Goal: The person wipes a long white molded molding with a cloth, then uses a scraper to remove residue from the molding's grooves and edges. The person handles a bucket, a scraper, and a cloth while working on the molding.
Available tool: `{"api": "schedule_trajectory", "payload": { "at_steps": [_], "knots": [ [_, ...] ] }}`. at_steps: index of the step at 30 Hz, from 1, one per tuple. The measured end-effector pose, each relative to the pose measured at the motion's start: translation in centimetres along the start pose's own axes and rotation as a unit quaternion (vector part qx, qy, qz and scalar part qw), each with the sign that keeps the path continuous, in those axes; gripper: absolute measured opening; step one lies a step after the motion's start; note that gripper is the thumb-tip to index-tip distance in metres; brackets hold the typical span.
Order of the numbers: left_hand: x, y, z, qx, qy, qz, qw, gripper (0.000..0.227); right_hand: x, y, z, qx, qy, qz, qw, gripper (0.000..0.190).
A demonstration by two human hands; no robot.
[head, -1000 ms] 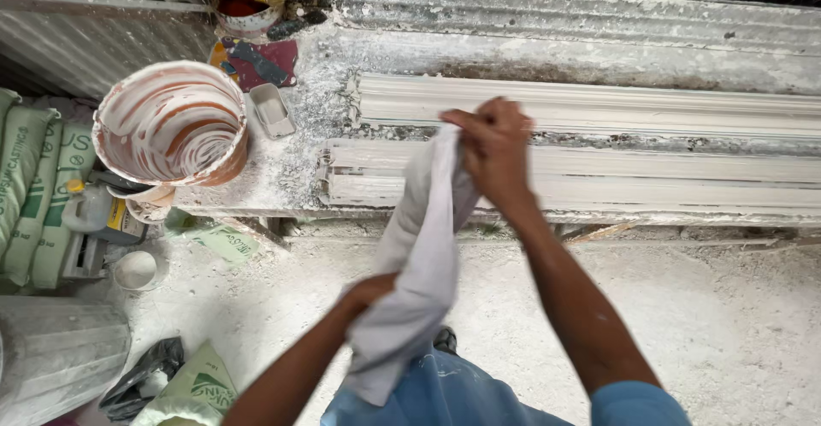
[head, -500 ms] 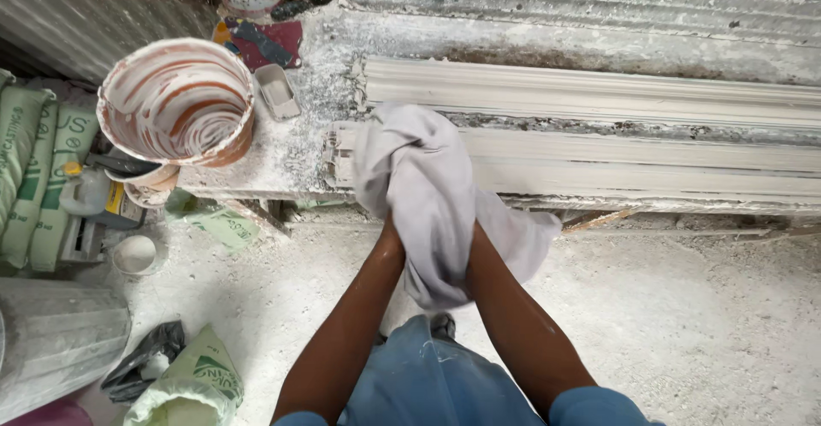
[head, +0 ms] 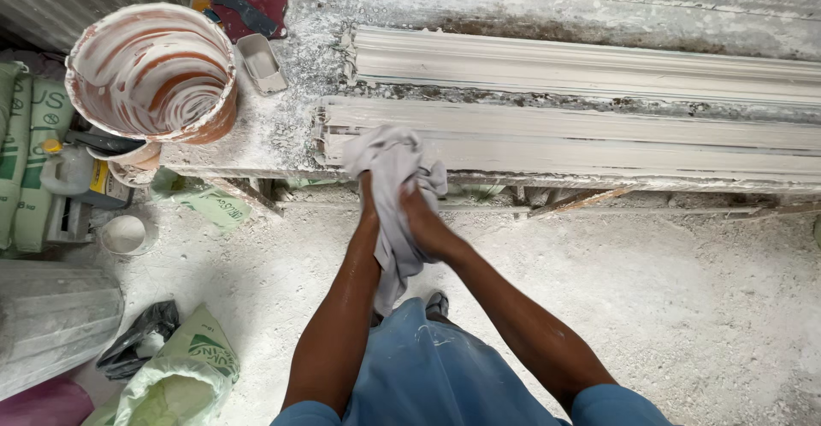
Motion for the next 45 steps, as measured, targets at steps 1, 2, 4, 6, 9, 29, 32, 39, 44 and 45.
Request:
{"api": "schedule_trajectory", "payload": {
  "at_steps": [1,2,4,6,9,29,32,39,44,45],
  "knots": [
    [0.2,-0.5,0.2,0.008,0.03,0.014,0.999,0.046,-1.2,-1.1,0.6,-0.006,-0.091,0.037,0.995,0.059],
    [0.5,-1.2,0.2,0.018,0.063,0.033,0.997,0.047,-2.2,-2.2,1.3,-0.012,-0.182,0.073,0.981,0.057],
    [0.9,-2.0,0.3,0.034,0.138,0.083,0.986,0.048,-3.1,-4.5,2.4,-0.029,-0.209,0.216,0.953,0.051],
    [1.1,-2.6,0.0,0.041,0.201,0.136,0.969,0.048,-2.2,-5.5,3.4,-0.056,-0.184,0.307,0.932,0.047],
    [0.2,-4.3,0.3,0.045,0.265,0.196,0.943,0.05,-0.1,-4.0,3.0,-0.124,-0.268,0.263,0.919,0.045],
    [-1.0,-4.8,-0.5,0.01,0.387,0.227,0.894,0.058,2.1,-3.5,-0.3,-0.231,-0.243,0.277,0.901,0.057],
    [1.0,-6.5,-0.7,0.017,0.382,0.231,0.894,0.059,3.0,-4.2,0.2,-0.243,-0.241,0.289,0.894,0.059],
    [3.1,-9.2,-4.3,-0.054,0.388,0.195,0.899,0.059,7.5,-6.6,2.1,-0.329,-0.262,0.268,0.867,0.065],
    [1.7,-9.5,-10.7,-0.327,0.393,0.112,0.852,0.043,10.4,-8.4,6.4,-0.332,-0.294,0.183,0.877,0.069],
    [1.6,-9.3,-12.3,-0.374,0.391,0.102,0.835,0.047,11.3,-8.9,8.0,-0.331,-0.309,0.147,0.879,0.07]
  ]
}}
Point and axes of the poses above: each hand's wrist, its own y-axis towards the middle knuckle, its own x-axis out of the back of the hand, z = x × y, the point moved 1 cm from there along y, towards the middle knuckle, and after that the axes turned 12 degrees about z, right-handed, at the moved point
